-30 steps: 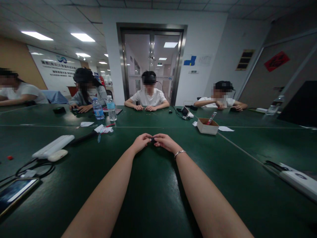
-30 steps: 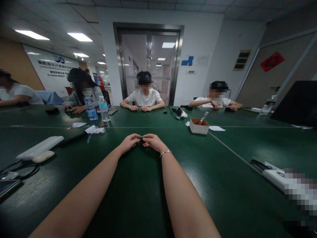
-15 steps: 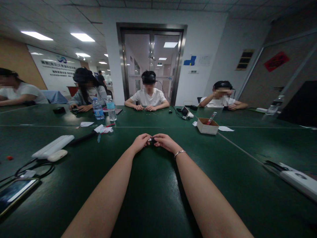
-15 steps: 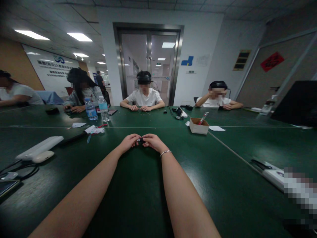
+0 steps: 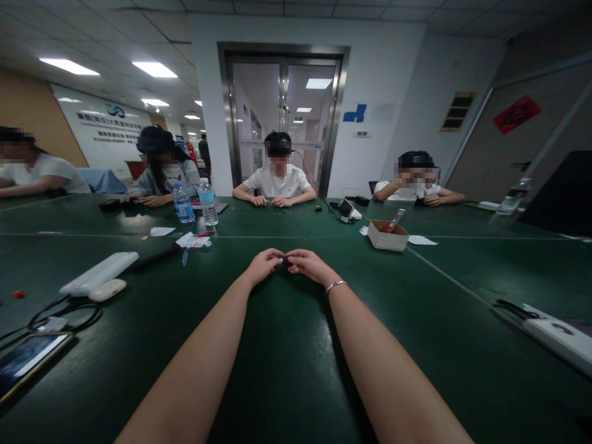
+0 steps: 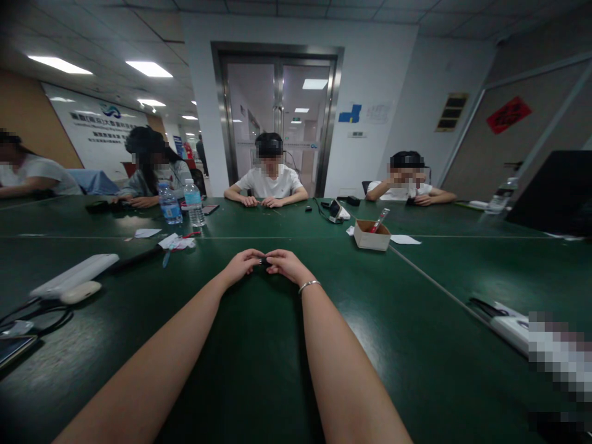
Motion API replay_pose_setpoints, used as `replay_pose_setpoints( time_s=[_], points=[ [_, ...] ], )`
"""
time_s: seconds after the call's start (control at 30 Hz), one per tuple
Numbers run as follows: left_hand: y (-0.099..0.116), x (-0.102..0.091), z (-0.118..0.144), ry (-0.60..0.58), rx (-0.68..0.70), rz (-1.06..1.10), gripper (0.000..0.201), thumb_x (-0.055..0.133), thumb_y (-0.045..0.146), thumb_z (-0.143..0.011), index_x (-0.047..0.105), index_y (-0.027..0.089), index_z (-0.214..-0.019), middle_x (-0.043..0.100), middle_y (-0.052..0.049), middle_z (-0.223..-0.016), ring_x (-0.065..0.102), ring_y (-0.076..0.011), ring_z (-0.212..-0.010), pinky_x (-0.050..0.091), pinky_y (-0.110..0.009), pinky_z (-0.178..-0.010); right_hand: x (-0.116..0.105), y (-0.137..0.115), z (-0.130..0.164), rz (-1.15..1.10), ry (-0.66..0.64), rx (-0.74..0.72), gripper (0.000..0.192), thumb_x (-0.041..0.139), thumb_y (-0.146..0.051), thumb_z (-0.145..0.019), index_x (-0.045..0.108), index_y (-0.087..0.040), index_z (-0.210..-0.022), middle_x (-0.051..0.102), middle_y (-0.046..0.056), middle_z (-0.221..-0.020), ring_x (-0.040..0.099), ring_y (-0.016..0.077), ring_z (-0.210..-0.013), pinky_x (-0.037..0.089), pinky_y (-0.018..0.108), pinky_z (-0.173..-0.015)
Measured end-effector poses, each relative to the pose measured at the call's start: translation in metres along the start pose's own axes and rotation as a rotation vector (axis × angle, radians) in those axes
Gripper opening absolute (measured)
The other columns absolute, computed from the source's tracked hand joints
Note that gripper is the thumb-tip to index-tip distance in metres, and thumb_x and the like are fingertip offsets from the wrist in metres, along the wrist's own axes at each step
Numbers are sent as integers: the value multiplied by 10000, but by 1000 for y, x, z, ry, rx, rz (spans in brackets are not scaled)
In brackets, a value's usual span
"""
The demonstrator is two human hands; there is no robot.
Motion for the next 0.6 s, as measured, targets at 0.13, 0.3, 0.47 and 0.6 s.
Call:
replay_pose_setpoints(
  time_s=[0.13, 0.3, 0.47, 0.6],
  points=[
    [-2, 0, -1, -14, -6, -2, 280, 468, 325, -783, 593, 149, -961, 556, 2, -640, 445, -74, -489, 350, -194, -470, 1, 0, 0, 0, -12, -1, 126, 591, -29, -772, 609, -88, -881, 629, 63, -745, 616, 96, -550, 526, 168, -508],
    [-2, 0, -2, 2, -9, 7, 270, 470, 311, -774, 599, 152, -951, 556, -4, -677, 461, -76, -507, 364, -188, -467, 1, -1, 1, 3, -3, 2, 133, 588, -27, -773, 606, -85, -891, 630, 66, -738, 615, 98, -551, 525, 172, -510],
    [-1, 0, -1, 14, -4, -14, 259, 491, 269, -752, 593, 149, -958, 561, -6, -699, 466, -76, -521, 372, -187, -479, 1, -1, 1, 6, 2, 3, 131, 580, -20, -776, 607, -84, -887, 629, 61, -710, 615, 98, -542, 520, 168, -508],
    [-2, 0, -2, -2, 9, -26, 311, 424, 353, -806, 593, 135, -950, 548, -5, -630, 455, -80, -499, 359, -187, -469, 1, 0, 0, -2, -9, -8, 125, 600, -30, -763, 610, -92, -870, 630, 58, -715, 614, 100, -543, 521, 177, -507]
  ],
)
Point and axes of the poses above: each hand's wrist, its own z-axis away from the middle knuckle, its own x-axis out of the palm, y = z × x, the point moved 2 cm from there along -z, towards the middle knuckle
